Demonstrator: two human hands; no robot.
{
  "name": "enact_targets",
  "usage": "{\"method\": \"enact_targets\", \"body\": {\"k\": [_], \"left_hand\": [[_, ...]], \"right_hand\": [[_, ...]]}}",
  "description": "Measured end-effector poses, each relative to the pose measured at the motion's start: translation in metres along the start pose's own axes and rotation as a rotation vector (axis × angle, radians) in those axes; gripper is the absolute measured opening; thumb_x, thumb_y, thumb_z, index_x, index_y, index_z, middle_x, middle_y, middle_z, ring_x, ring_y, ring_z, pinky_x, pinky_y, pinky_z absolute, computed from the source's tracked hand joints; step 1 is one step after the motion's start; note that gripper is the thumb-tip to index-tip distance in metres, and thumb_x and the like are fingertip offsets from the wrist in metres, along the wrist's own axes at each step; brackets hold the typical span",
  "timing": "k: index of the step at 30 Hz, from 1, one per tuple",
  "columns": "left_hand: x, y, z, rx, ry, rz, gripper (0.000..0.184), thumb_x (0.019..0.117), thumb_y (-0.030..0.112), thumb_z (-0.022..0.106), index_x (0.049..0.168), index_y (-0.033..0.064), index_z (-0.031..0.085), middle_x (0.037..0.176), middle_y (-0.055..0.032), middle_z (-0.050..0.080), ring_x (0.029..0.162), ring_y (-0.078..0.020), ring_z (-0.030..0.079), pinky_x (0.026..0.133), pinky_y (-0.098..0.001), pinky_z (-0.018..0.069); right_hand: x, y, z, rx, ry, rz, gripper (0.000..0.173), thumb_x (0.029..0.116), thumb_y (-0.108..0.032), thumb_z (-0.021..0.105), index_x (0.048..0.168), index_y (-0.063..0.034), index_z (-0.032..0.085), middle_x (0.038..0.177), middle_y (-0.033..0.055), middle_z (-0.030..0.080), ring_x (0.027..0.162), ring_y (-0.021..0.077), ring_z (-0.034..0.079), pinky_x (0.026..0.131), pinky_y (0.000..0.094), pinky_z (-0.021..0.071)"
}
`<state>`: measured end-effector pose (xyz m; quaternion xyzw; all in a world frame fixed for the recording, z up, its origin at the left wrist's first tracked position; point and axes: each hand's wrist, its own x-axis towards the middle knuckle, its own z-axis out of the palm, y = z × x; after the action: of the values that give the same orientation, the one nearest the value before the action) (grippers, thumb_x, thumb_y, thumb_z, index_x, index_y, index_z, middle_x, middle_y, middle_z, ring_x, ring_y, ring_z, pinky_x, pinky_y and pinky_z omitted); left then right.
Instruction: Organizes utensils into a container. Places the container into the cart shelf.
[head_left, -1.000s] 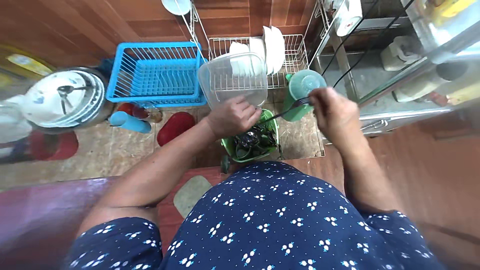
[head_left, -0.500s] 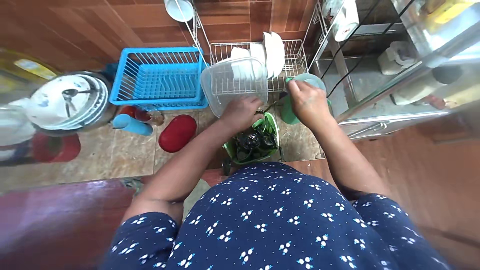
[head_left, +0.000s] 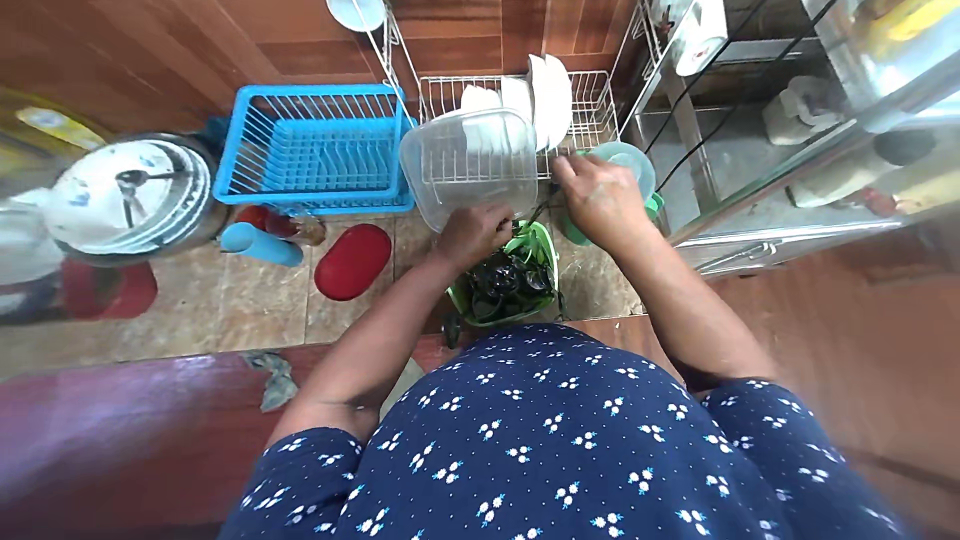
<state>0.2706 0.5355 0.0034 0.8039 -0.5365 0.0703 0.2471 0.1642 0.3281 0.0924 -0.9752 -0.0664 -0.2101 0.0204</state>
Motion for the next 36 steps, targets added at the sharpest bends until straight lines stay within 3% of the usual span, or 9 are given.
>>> {"method": "enact_targets", "body": {"k": [4,9,11,13,16,24,29,33,36], "left_hand": [[0.0,0.0,-0.001,-0.022,-0.023,-0.005,0.02,0.0982,0.015,0.059,0.104,0.0018,0.072,0.098,-0.015,0.074,0.092,-0.0299,0.073,0.084,-0.0467,0.0587],[-0.001,0.005,-0.025,-0.008,-0.041,-0.023,0.026,0.0999,0.022,0.058,0.112,0.0034,0.072,0.109,-0.0152,0.074,0.104,-0.0314,0.071,0.092,-0.048,0.0569],[-0.008,0.009,-0.035,0.019,-0.01,0.0,0.024,0.0995,0.018,0.057,0.109,0.0031,0.072,0.109,-0.0155,0.073,0.107,-0.033,0.069,0.095,-0.0482,0.055],[-0.013,0.012,-0.039,0.052,0.029,0.025,0.021,0.0978,0.016,0.057,0.105,0.0049,0.073,0.111,-0.0147,0.073,0.11,-0.0345,0.067,0.097,-0.0503,0.0522],[-0.017,0.021,-0.031,0.113,0.01,0.024,0.02,0.0992,0.019,0.058,0.107,0.0113,0.075,0.123,-0.0114,0.069,0.119,-0.0351,0.061,0.1,-0.0563,0.0468],[-0.021,0.033,-0.007,0.168,-0.038,0.029,0.021,0.0985,0.028,0.062,0.103,0.0135,0.076,0.141,-0.006,0.061,0.138,-0.034,0.047,0.112,-0.0641,0.0297],[-0.034,0.031,-0.01,0.151,0.012,0.0,0.021,0.099,0.028,0.061,0.107,0.0175,0.077,0.142,-0.0062,0.06,0.138,-0.0357,0.047,0.112,-0.0638,0.0301],[-0.034,0.025,-0.016,0.161,0.0,-0.065,0.029,0.0991,0.03,0.061,0.123,0.0182,0.072,0.142,-0.0086,0.059,0.136,-0.037,0.049,0.11,-0.0661,0.032],[-0.007,0.022,-0.019,0.126,-0.248,-0.137,0.054,0.0974,0.033,0.066,0.146,0.0132,0.054,0.149,-0.0143,0.053,0.139,-0.0369,0.048,0.115,-0.0596,0.0345]], "right_hand": [[-0.002,-0.014,0.038,0.116,-0.257,-0.023,0.018,0.1027,-0.006,0.051,0.111,-0.0006,0.065,0.098,0.0221,0.07,0.09,0.0428,0.071,0.07,0.0574,0.0576],[-0.006,-0.008,0.051,0.297,-0.566,0.101,0.043,0.1079,-0.018,0.047,0.151,-0.0183,0.049,0.114,0.0234,0.07,0.099,0.046,0.07,0.082,0.0648,0.0553],[-0.013,0.005,0.043,0.361,-0.538,0.14,0.039,0.1064,-0.015,0.048,0.145,-0.0145,0.053,0.116,0.0215,0.07,0.103,0.0441,0.07,0.087,0.0647,0.0551],[-0.019,0.015,0.036,0.386,-0.497,0.153,0.027,0.105,-0.014,0.051,0.126,-0.0059,0.065,0.117,0.0195,0.07,0.105,0.04,0.07,0.089,0.0616,0.0552],[-0.025,0.01,0.047,0.358,-0.489,0.204,0.033,0.1051,-0.034,0.055,0.107,-0.0046,0.072,0.111,0.016,0.07,0.098,0.0364,0.07,0.082,0.0611,0.0565],[-0.002,-0.025,0.074,0.293,-0.779,0.423,0.036,0.1024,-0.035,0.053,0.114,-0.0076,0.073,0.128,0.0166,0.066,0.114,0.0403,0.065,0.086,0.0682,0.0511],[-0.011,-0.029,0.07,0.319,-0.573,0.437,0.024,0.0953,-0.026,0.062,0.108,-0.0094,0.073,0.12,0.0146,0.067,0.104,0.0373,0.068,0.079,0.0632,0.0547],[-0.024,-0.025,0.048,0.398,-0.392,0.424,0.024,0.095,-0.029,0.063,0.106,-0.0089,0.073,0.11,0.0133,0.069,0.095,0.0342,0.069,0.076,0.0606,0.0554],[-0.025,-0.024,0.042,0.397,-0.403,0.452,0.023,0.0936,-0.027,0.062,0.103,-0.0079,0.071,0.1,0.0135,0.071,0.09,0.0354,0.07,0.072,0.0619,0.0541]]}}
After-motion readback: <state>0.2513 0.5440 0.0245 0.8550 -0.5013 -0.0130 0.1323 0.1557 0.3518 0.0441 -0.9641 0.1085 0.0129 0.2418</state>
